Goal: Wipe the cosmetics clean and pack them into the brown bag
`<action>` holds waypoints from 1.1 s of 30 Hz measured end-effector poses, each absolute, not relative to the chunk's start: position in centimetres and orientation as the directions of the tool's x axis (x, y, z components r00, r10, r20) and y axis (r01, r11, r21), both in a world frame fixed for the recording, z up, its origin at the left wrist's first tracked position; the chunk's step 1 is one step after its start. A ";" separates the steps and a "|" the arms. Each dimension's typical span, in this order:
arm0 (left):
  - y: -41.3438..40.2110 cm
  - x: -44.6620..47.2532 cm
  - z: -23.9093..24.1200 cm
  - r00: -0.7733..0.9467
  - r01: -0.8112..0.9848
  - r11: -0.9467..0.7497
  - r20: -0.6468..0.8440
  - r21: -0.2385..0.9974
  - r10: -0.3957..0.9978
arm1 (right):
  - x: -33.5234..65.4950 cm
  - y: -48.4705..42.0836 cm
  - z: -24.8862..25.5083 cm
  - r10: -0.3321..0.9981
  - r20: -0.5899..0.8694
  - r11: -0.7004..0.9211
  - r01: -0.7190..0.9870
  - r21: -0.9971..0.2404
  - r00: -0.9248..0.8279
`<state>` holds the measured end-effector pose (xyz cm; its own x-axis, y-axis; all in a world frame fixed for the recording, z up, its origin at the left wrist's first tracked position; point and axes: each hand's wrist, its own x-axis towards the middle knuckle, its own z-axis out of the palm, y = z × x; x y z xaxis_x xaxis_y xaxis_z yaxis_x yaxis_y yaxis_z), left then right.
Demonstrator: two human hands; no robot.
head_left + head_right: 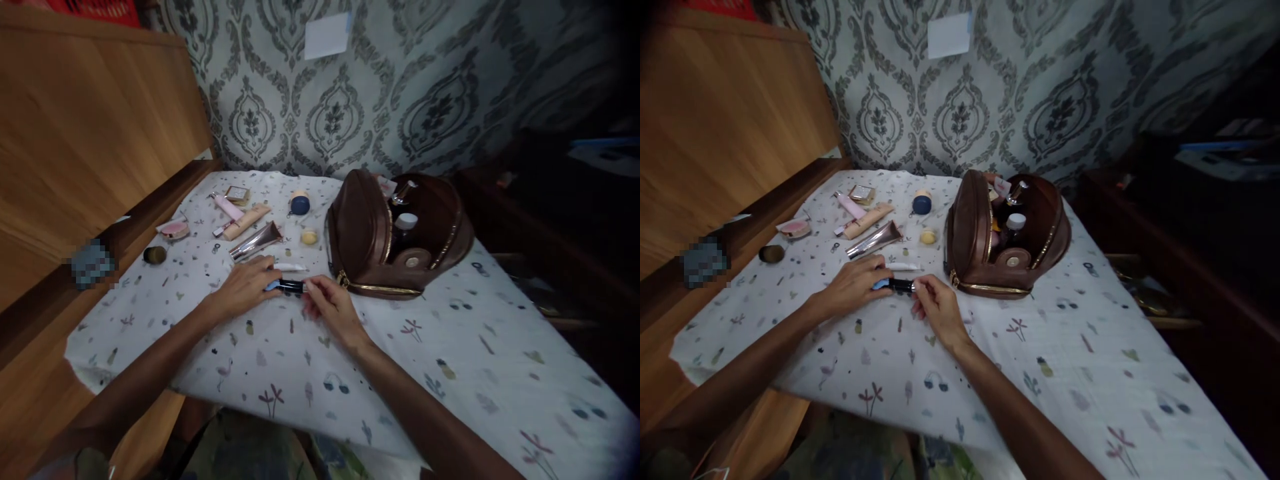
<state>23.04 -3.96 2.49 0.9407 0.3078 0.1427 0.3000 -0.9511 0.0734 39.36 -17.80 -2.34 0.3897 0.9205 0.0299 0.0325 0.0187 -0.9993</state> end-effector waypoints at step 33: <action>-1.2 23.3 0.7 0.942 0.227 -0.810 0.090 0.540 0.324 | 40.6 -18.5 -1.5 0.899 0.237 0.087 0.381 -0.921 0.369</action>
<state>23.32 -1.21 0.66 0.9419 0.3236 0.0901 0.2267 -0.8102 0.5405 40.63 -18.48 -1.48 0.3690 0.8986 0.2374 0.3806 0.0869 -0.9206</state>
